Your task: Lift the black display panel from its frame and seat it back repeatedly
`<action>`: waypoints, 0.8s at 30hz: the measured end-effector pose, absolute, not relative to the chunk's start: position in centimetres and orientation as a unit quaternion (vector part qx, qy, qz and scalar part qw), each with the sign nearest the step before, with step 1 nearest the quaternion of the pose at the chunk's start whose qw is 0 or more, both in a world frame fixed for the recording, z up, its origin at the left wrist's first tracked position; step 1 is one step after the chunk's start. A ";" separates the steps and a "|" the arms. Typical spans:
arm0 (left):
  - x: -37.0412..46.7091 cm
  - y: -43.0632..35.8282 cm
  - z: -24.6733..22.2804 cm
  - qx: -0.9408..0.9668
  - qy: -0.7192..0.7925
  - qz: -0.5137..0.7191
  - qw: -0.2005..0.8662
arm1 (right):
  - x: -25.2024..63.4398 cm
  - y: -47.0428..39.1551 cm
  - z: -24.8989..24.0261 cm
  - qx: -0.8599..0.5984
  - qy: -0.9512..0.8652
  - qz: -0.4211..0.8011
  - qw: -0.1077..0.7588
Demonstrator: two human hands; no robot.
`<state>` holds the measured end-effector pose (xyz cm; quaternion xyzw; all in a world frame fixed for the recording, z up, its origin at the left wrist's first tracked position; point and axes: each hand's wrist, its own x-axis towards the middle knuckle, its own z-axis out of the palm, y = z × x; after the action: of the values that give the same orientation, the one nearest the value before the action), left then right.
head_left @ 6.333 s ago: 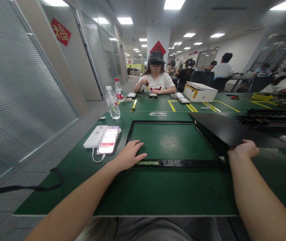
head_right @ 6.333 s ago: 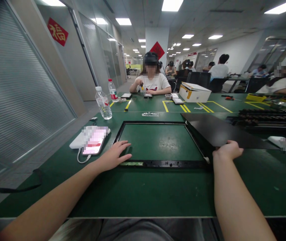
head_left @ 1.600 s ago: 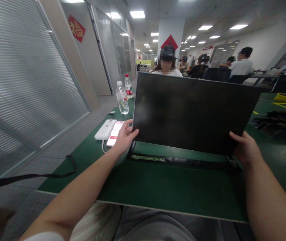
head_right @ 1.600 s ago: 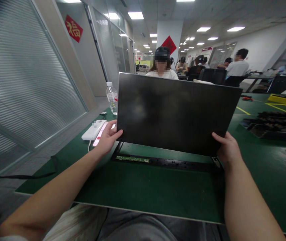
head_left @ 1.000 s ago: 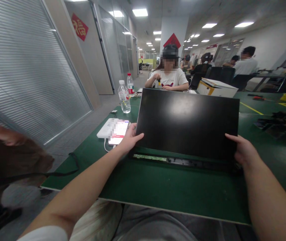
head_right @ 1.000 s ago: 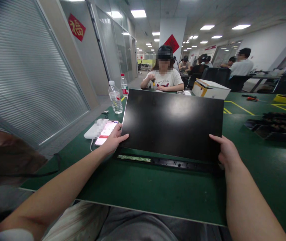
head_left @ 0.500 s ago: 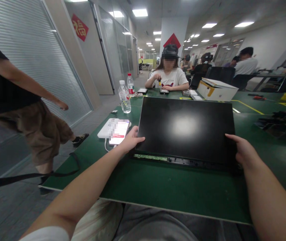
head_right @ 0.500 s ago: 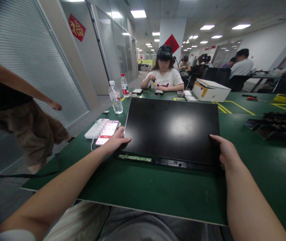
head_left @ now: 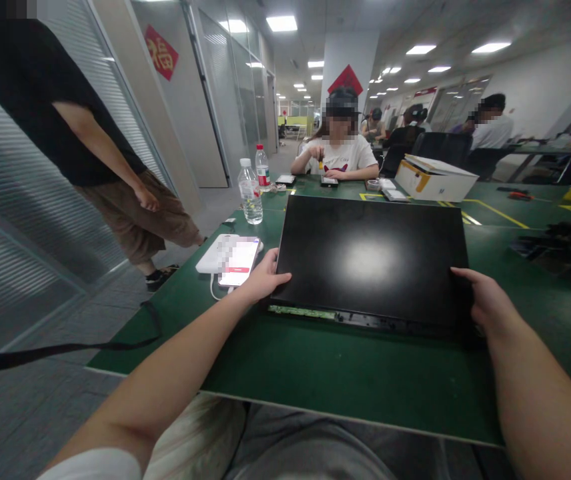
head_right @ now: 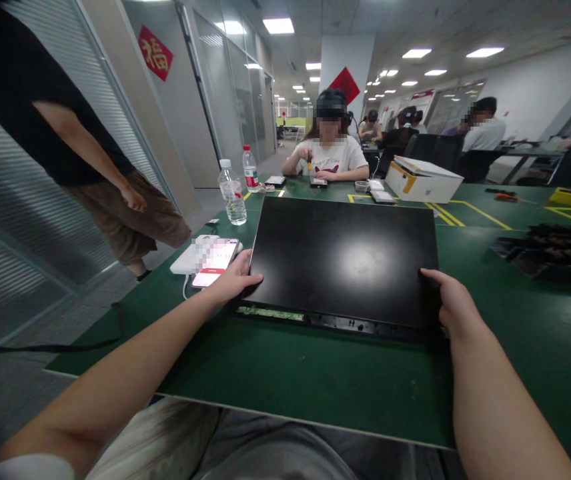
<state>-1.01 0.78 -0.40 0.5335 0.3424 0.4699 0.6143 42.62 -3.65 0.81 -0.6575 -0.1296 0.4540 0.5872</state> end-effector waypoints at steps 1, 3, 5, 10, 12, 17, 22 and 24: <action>-1.0 0.8 -0.4 0.534 0.342 0.471 0.614 | 42.5 -3.7 1.0 -0.660 -0.117 0.459 0.583; -1.0 0.8 -0.5 0.535 0.341 0.472 0.613 | 42.3 -3.7 1.2 -0.659 -0.115 0.459 0.585; -1.0 0.7 -0.4 0.536 0.343 0.469 0.612 | 42.3 -3.7 1.3 -0.660 -0.117 0.459 0.583; -1.1 0.6 -0.2 0.534 0.350 0.464 0.614 | 42.3 -3.7 1.2 -0.665 -0.123 0.454 0.580; -1.1 0.6 -0.1 0.533 0.353 0.462 0.615 | 42.2 -3.7 1.2 -0.665 -0.120 0.452 0.582; -1.2 0.8 -0.4 0.536 0.359 0.454 0.614 | 42.0 -3.8 1.5 -0.660 -0.115 0.453 0.589; -1.3 0.8 -0.5 0.534 0.364 0.454 0.613 | 42.0 -4.0 1.3 -0.668 -0.121 0.442 0.586; -1.3 0.6 -0.4 0.533 0.368 0.453 0.612 | 42.3 -3.8 0.9 -0.660 -0.148 0.432 0.596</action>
<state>-1.29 0.63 -0.39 0.5335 0.3684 0.4530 0.6120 42.32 -3.85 0.87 -0.6599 -0.1484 0.4325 0.5962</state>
